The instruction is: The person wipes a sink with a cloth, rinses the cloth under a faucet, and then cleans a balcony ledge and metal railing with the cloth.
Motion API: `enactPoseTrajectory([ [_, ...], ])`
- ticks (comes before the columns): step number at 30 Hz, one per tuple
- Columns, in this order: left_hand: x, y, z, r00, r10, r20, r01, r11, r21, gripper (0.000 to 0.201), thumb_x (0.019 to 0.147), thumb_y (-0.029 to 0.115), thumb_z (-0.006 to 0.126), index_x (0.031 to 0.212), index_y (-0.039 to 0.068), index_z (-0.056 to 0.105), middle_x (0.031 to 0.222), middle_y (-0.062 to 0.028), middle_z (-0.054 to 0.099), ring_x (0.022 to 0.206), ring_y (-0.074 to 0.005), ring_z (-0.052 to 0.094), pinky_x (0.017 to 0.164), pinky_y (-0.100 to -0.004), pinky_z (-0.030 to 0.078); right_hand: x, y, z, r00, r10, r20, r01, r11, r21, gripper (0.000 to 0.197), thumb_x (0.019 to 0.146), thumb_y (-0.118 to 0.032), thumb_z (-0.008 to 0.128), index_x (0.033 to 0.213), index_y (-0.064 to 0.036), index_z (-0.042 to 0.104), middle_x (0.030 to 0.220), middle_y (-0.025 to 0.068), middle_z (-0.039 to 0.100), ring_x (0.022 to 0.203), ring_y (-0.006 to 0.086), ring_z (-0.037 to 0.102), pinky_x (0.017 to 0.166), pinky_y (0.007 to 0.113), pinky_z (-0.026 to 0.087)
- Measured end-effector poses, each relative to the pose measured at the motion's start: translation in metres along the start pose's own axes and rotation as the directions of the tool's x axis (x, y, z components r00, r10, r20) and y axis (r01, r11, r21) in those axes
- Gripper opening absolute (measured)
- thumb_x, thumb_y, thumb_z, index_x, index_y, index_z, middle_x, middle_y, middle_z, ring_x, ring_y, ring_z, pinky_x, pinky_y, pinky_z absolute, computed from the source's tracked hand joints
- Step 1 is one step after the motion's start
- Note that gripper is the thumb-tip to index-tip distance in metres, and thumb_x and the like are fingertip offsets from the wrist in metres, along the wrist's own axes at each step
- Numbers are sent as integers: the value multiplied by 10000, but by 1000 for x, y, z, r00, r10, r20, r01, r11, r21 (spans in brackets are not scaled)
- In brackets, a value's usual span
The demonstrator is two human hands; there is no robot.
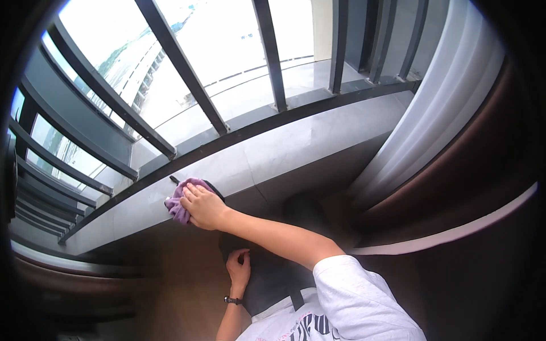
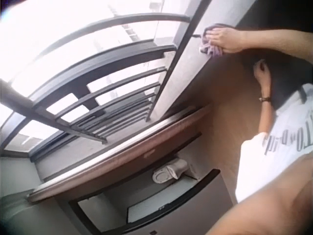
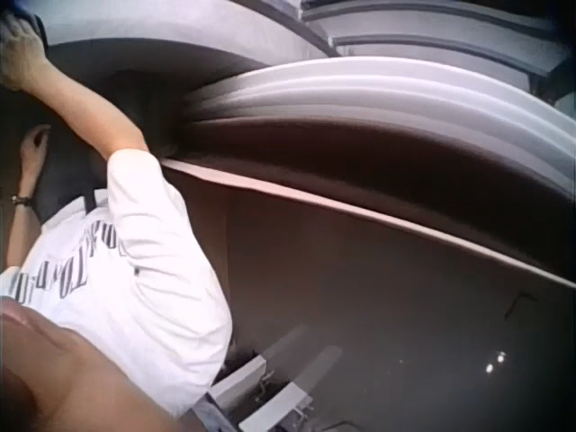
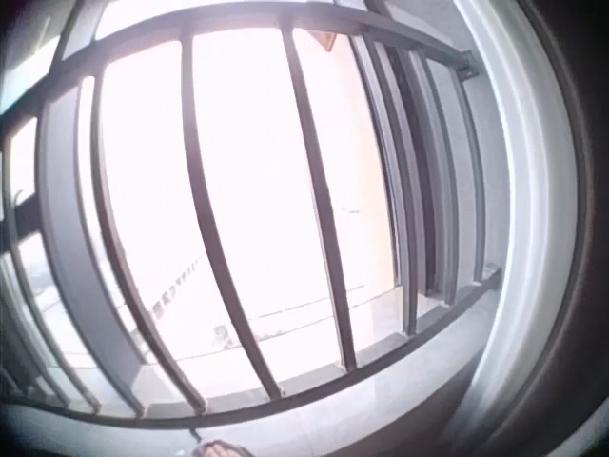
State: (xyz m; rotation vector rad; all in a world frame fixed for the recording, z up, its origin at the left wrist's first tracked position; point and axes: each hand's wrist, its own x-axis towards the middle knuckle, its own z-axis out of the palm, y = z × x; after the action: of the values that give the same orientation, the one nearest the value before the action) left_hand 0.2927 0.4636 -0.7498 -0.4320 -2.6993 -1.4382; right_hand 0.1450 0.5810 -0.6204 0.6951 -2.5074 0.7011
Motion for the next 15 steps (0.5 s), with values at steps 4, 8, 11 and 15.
enactPoseTrajectory([
  [4,32,34,-34,952,249,-176,-212,955,205,243,806,-26,615,1027,45,688,1091,-141,642,1057,-338,570,932,-428,452,-36,41,-33,996,77,-46,-75,997,30,370,830,-115,601,1167,20,530,1292,277,566,1282,395,511,1099,446,384],
  [8,85,50,-64,871,416,-263,-277,856,436,483,815,-6,615,1294,39,564,1409,-153,498,1323,-352,432,1095,-470,347,-116,110,-138,902,364,-231,-382,923,-36,333,858,-73,587,1181,-45,514,1238,264,591,1226,426,532,1058,476,415],
  [11,105,50,-55,895,385,-226,-232,834,501,627,814,23,628,1414,24,447,1519,-152,390,1423,-357,325,1153,-504,265,-187,167,-212,741,555,-378,-654,724,-219,424,894,-189,598,1268,-17,496,1232,261,597,1117,443,577,981,498,451],
  [15,108,52,-50,912,334,-238,-148,809,569,683,787,40,661,1426,25,422,1521,-159,378,1420,-364,321,1157,-494,259,-241,219,-268,572,651,-499,-794,593,-135,437,925,-257,575,1252,28,517,1211,278,596,1118,460,559,953,498,451],
])
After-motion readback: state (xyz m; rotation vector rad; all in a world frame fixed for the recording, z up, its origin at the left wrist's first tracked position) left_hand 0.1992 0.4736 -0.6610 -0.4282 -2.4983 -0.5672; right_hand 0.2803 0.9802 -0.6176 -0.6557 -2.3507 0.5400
